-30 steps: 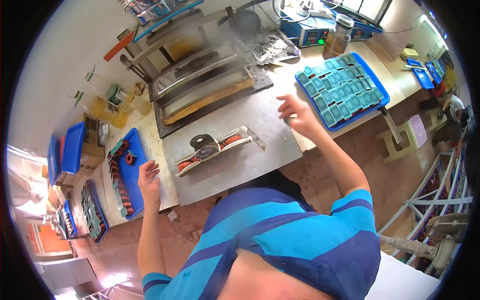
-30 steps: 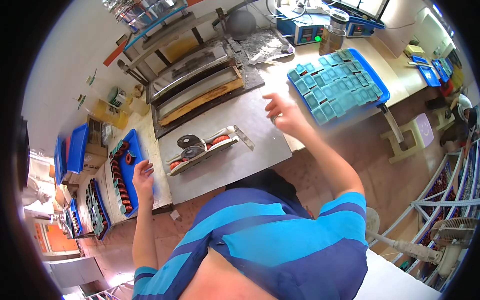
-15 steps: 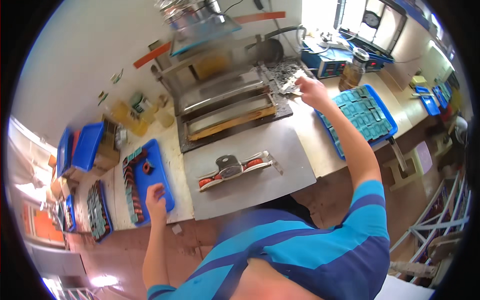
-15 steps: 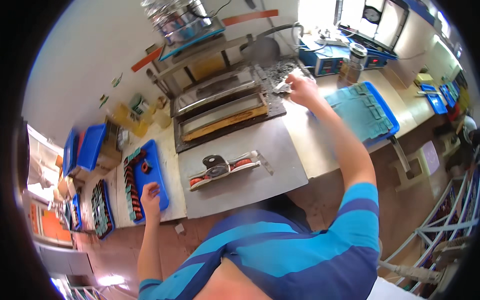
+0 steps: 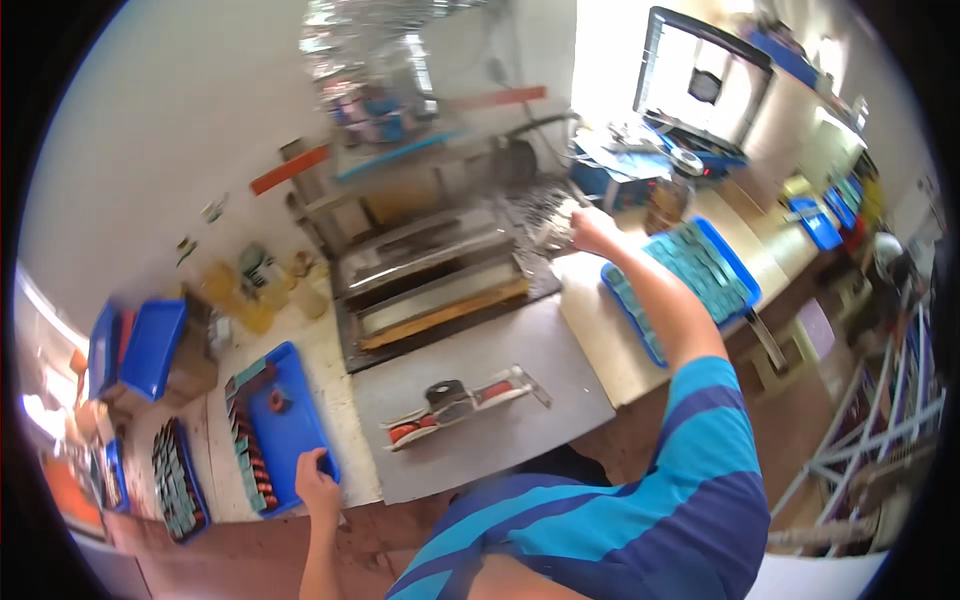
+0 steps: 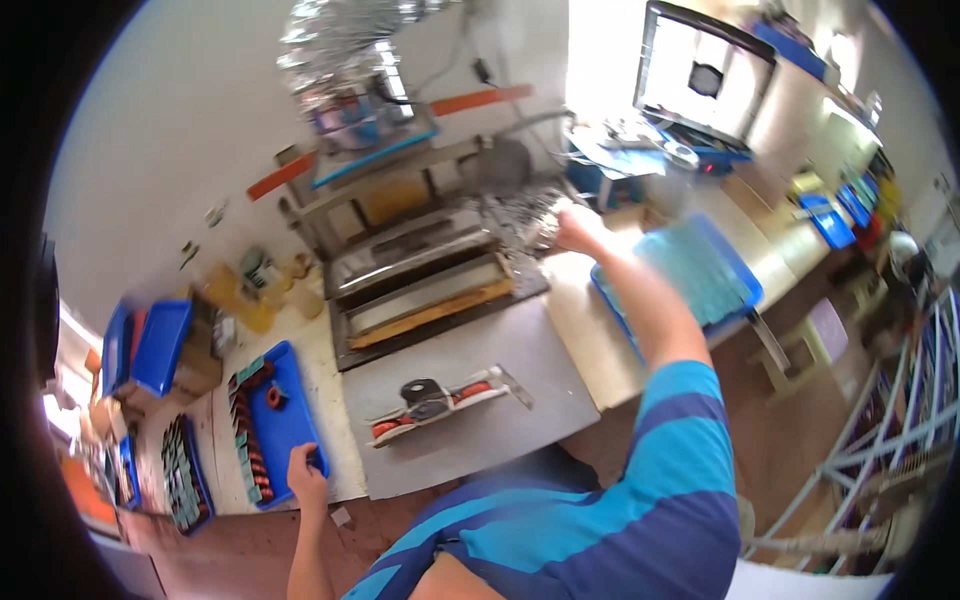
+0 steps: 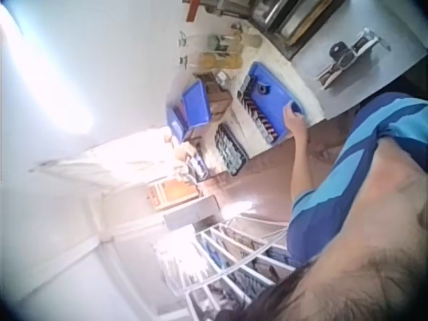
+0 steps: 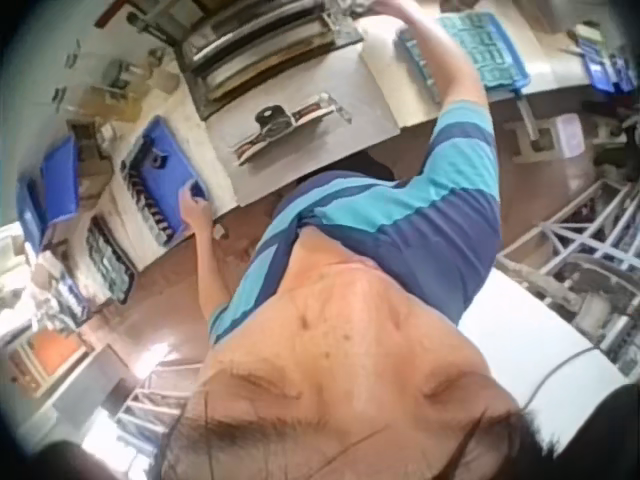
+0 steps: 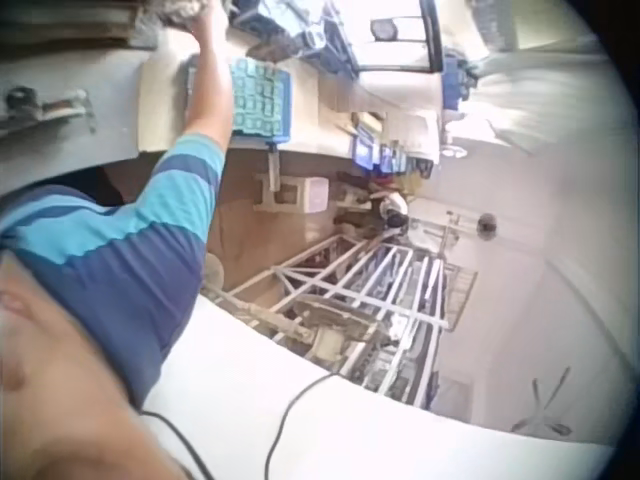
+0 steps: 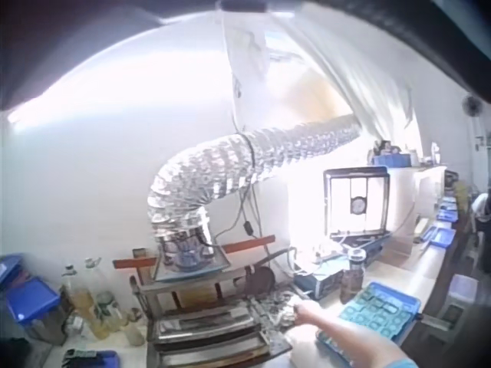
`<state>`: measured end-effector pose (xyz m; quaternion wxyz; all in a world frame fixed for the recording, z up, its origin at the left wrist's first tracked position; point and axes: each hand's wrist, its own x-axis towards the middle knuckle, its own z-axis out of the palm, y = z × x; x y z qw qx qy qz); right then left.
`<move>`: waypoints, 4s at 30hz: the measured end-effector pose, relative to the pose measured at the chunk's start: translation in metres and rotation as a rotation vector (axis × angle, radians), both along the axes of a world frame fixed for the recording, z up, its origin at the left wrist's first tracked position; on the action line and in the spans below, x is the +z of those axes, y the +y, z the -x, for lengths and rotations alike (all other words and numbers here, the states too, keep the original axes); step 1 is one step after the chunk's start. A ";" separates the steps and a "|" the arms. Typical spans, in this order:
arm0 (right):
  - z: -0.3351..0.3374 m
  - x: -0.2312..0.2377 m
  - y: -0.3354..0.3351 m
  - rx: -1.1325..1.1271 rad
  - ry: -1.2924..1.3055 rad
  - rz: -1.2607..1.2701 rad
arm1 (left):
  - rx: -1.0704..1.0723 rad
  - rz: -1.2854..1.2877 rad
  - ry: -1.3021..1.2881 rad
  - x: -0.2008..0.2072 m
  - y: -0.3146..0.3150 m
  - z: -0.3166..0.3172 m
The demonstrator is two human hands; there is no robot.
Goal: The person dips clamped coils into a soldering bath, scrapes material from them using a small blade, arranges the coils into a tray, and places the tray onto a shelf rack.
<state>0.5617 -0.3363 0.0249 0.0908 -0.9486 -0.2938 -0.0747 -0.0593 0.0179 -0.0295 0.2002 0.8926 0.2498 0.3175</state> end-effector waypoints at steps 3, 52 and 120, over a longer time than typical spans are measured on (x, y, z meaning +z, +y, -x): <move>0.004 0.018 0.003 0.021 0.108 -0.039 | 0.058 -0.071 0.014 0.003 -0.006 0.004; 0.135 0.090 0.336 0.775 0.152 0.002 | 0.102 -0.151 0.051 0.008 -0.008 0.005; -0.009 0.065 0.137 0.204 -0.125 -0.284 | 0.091 -0.175 0.081 0.006 -0.015 0.000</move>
